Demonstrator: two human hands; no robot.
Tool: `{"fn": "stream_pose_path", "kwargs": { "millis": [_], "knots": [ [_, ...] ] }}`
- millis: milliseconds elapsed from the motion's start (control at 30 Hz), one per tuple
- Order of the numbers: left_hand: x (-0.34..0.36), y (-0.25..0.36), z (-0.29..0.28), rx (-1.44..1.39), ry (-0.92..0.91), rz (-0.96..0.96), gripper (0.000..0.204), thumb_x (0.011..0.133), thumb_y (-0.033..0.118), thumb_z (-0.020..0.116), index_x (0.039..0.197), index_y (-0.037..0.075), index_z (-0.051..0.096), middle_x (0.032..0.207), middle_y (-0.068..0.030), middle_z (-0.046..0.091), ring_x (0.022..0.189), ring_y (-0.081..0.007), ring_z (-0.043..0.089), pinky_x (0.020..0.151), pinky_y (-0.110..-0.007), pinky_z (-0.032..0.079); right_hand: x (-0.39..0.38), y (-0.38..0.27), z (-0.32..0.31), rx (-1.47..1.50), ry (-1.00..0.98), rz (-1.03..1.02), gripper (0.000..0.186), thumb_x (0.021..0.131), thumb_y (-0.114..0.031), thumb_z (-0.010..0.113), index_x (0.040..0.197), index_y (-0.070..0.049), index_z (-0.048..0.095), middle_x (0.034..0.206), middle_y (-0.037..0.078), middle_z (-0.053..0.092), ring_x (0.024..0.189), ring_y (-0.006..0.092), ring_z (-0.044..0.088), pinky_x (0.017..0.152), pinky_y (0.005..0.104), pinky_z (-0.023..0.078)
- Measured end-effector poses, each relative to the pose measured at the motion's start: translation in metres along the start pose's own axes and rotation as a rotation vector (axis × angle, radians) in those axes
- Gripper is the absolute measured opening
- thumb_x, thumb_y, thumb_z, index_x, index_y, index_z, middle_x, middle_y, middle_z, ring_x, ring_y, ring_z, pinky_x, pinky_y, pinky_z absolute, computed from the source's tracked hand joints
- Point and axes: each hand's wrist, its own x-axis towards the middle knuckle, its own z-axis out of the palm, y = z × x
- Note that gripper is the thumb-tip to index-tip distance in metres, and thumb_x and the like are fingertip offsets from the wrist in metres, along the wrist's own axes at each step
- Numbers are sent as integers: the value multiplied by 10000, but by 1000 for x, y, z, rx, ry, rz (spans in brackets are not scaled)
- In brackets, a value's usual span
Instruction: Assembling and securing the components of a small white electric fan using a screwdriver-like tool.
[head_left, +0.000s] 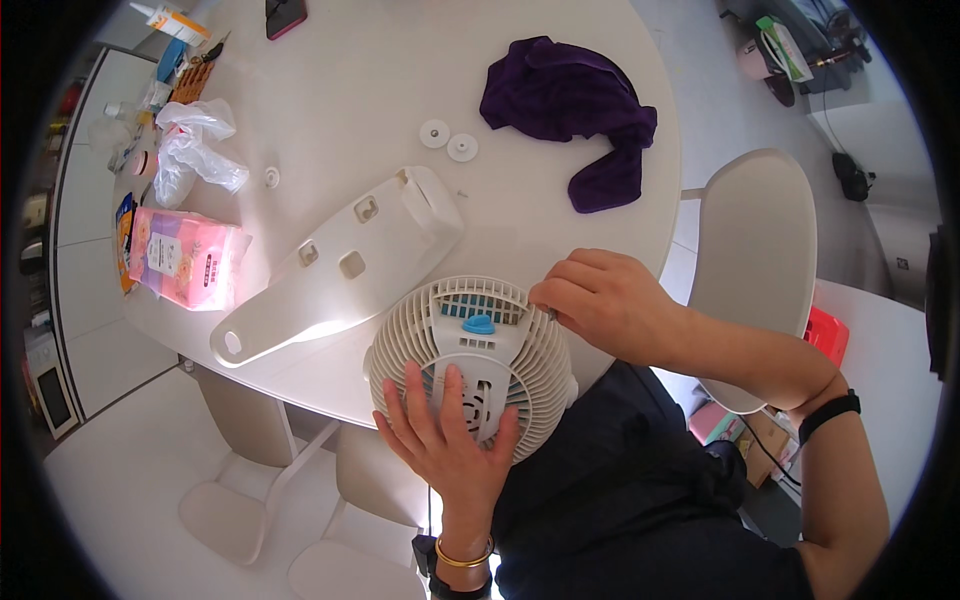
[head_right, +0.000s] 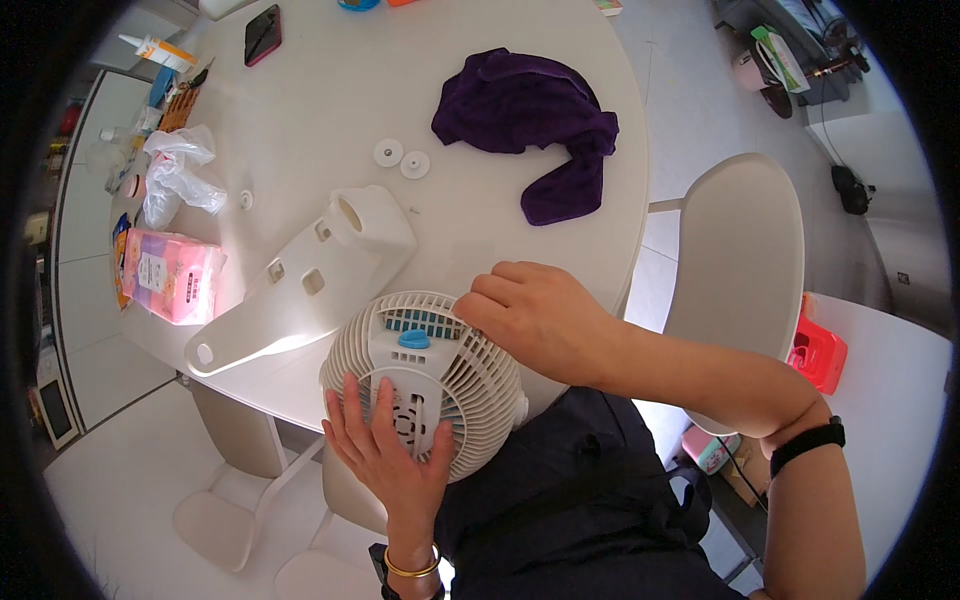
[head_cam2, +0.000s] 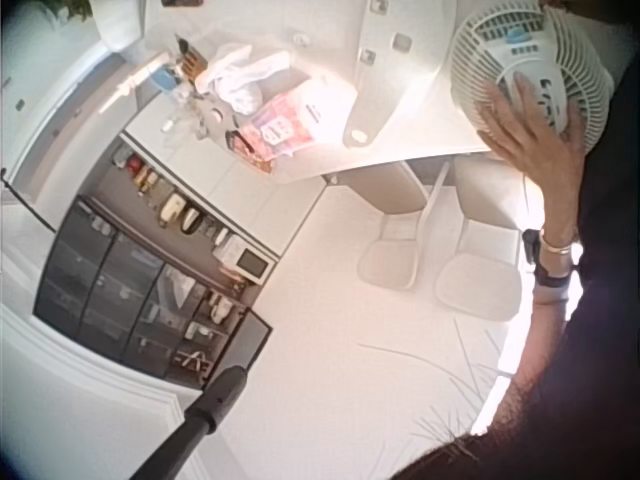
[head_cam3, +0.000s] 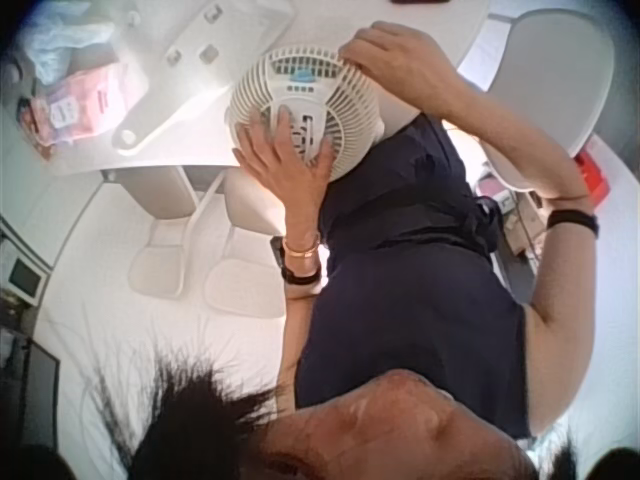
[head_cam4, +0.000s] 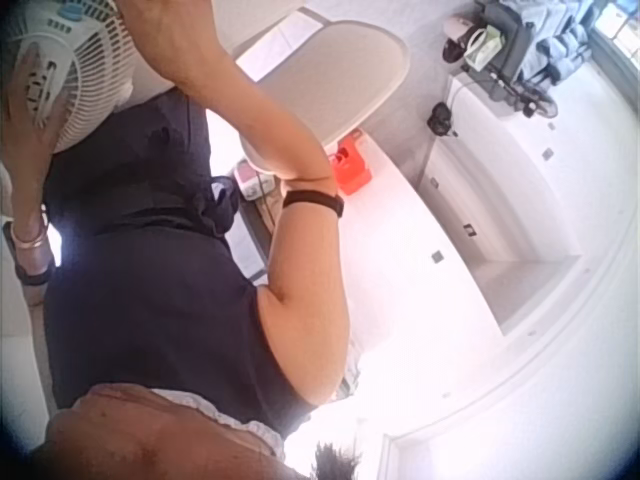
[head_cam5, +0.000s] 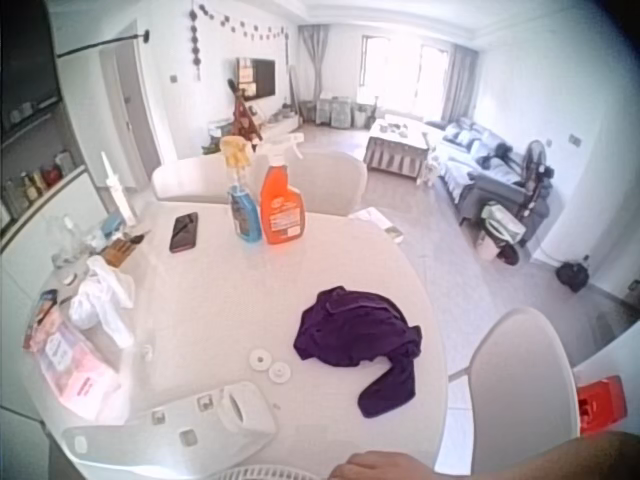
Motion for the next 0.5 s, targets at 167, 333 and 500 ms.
{"fn": "stream_pose_path", "kwargs": {
  "millis": [167, 333, 500],
  "knots": [
    [-1, 0, 0, -2, 0, -1, 667, 855, 533, 619, 1364, 119, 497, 1499, -152, 371, 1414, -414, 270, 1136, -604, 173, -1, 2, -2, 15, 13, 28, 181, 768, -104, 633, 939, -69, 586, 853, 57, 599, 818, 241, 603, 698, 348, 511],
    [-1, -1, 0, -6, -2, -4, 661, 859, 528, 617, 1363, 118, 500, 1500, -153, 369, 1417, -413, 266, 1138, -605, 170, -1, 5, 0, 14, 13, 87, 261, 710, -41, 737, 934, -76, 608, 856, 39, 624, 817, 230, 621, 708, 339, 521],
    [0, 0, 0, -6, -4, -3, 660, 858, 527, 619, 1362, 116, 502, 1500, -152, 370, 1418, -410, 265, 1141, -600, 169, -1, 5, 2, 24, 7, 87, 215, 749, -69, 705, 936, -74, 600, 853, 46, 619, 822, 235, 620, 706, 344, 519]
  ]
}}
